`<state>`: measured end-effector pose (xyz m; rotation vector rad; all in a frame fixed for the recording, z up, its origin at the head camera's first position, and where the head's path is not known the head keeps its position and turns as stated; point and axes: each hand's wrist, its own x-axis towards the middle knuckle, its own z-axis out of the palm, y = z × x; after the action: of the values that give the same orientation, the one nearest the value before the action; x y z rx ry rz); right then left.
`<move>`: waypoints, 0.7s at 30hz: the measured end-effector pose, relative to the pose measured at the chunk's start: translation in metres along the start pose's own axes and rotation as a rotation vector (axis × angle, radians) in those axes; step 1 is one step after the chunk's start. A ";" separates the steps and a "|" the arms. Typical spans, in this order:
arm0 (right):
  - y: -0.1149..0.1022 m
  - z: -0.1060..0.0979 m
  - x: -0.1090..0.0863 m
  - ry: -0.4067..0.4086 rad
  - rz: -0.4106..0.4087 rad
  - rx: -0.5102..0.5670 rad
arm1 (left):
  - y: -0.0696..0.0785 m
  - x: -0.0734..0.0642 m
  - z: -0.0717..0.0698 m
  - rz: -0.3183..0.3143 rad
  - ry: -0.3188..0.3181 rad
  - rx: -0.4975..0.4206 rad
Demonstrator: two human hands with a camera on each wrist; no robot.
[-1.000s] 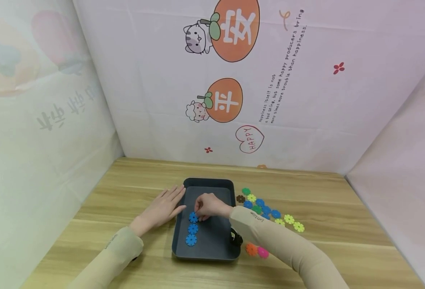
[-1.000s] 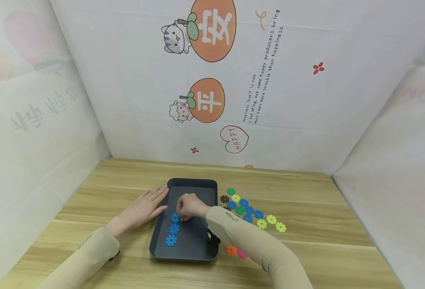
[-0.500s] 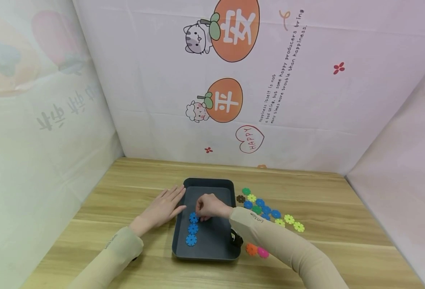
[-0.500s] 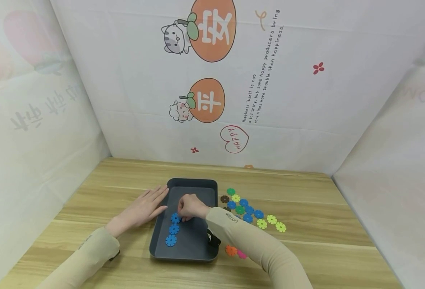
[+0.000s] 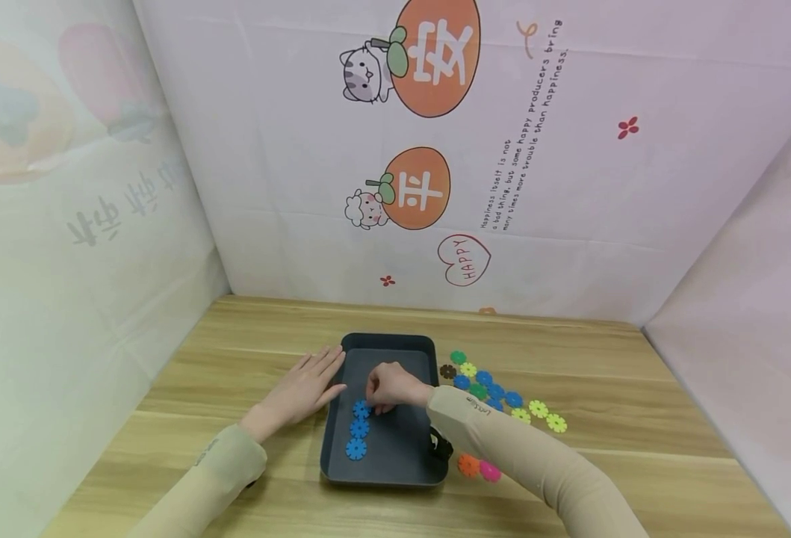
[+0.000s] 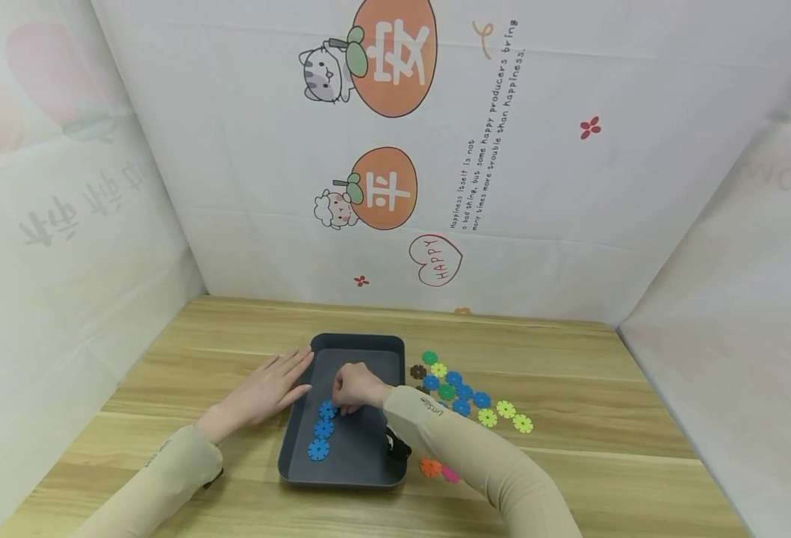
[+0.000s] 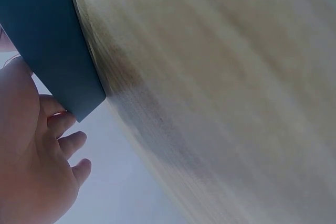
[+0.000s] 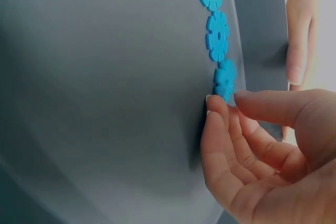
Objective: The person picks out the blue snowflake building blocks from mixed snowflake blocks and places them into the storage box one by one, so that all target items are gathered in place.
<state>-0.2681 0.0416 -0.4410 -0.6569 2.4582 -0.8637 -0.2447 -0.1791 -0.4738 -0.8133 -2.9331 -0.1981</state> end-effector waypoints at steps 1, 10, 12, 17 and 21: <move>0.000 0.000 -0.001 -0.001 -0.001 0.002 | 0.000 0.000 0.000 0.000 0.001 0.000; -0.001 -0.008 -0.006 0.016 -0.006 0.015 | 0.000 0.000 0.001 0.000 0.001 0.002; -0.001 -0.013 -0.008 0.030 -0.007 0.021 | -0.001 0.000 0.002 0.000 0.006 -0.005; 0.001 -0.031 -0.018 0.067 -0.028 0.050 | -0.002 0.000 0.005 -0.005 0.010 -0.011; 0.006 -0.051 -0.029 0.092 -0.037 0.090 | -0.002 0.000 0.005 -0.004 0.014 0.000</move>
<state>-0.2745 0.0849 -0.4016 -0.6453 2.4782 -1.0337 -0.2456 -0.1801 -0.4788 -0.8031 -2.9217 -0.2036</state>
